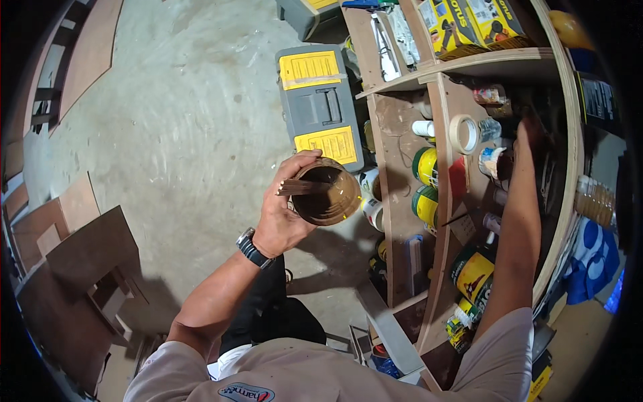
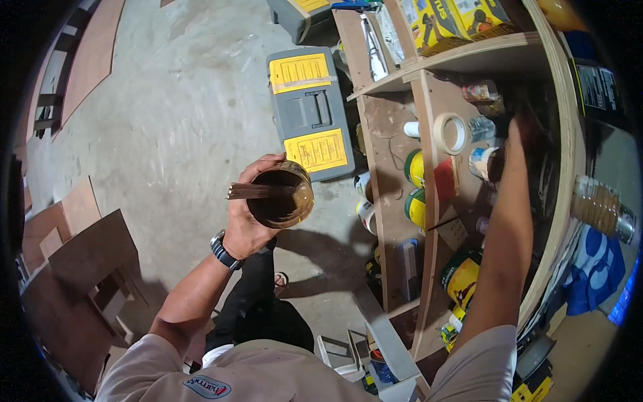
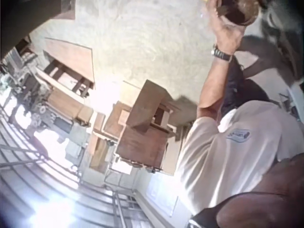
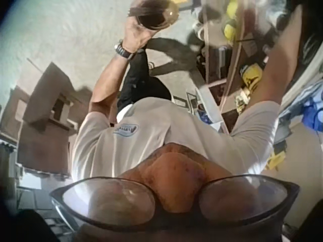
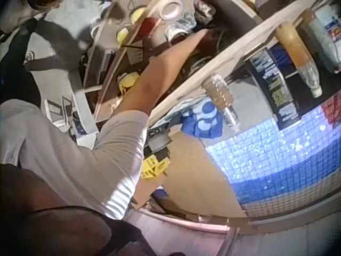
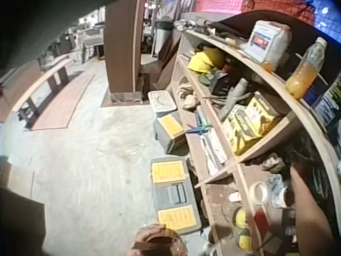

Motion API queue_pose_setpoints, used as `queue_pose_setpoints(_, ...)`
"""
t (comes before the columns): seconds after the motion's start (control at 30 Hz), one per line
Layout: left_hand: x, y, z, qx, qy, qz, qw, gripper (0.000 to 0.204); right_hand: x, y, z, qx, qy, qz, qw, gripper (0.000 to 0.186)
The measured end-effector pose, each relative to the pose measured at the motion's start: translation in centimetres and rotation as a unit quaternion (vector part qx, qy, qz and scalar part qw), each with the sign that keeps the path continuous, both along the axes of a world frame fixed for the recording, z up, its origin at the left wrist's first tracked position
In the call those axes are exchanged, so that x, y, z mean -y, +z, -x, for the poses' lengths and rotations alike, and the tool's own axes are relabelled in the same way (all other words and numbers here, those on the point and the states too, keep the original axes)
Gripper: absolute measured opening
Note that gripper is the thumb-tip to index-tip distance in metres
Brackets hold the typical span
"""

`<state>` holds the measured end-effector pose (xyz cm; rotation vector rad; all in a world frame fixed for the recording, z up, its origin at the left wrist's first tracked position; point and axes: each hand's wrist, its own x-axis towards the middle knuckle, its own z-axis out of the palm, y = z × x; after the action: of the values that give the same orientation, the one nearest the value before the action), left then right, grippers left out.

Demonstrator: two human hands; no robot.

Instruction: The person prepares a mixture in a paper cup by stirring it with wooden sticks and then applies the substance to a wooden block using a cloth.

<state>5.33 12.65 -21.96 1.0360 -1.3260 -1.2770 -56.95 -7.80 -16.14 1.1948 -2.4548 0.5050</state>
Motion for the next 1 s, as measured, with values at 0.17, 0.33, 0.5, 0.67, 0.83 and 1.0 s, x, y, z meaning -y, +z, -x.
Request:
queue_pose_setpoints(0.17,-0.4,0.0,0.4,-0.008,0.001,0.005,1.0,0.081,-0.3,-0.3,-0.5,0.008,0.034,0.037,0.999,0.054)
queue_pose_setpoints(0.33,-1.2,0.9,0.8,0.048,0.003,0.057,0.997,0.078,-6.5,1.6,-13.4,0.085,0.113,0.142,0.98,0.051)
queue_pose_setpoints(0.5,-1.5,2.8,1.8,0.081,-0.007,0.152,0.985,0.076,-18.9,1.7,-22.5,-0.005,0.285,0.121,0.951,0.036)
queue_pose_setpoints(0.67,-3.6,4.8,3.2,0.087,0.018,0.193,0.977,0.075,-31.7,0.6,-28.3,0.225,0.251,0.013,0.941,0.029)
queue_pose_setpoints(0.83,-7.7,6.8,5.0,0.061,0.045,0.202,0.976,0.077,-42.5,0.5,-30.0,0.261,0.237,-0.027,0.935,0.025)
queue_pose_setpoints(1.0,-13.7,8.7,8.5,-0.022,0.023,0.111,0.993,0.091,-52.6,0.5,-30.0,0.288,0.219,-0.023,0.932,0.022)
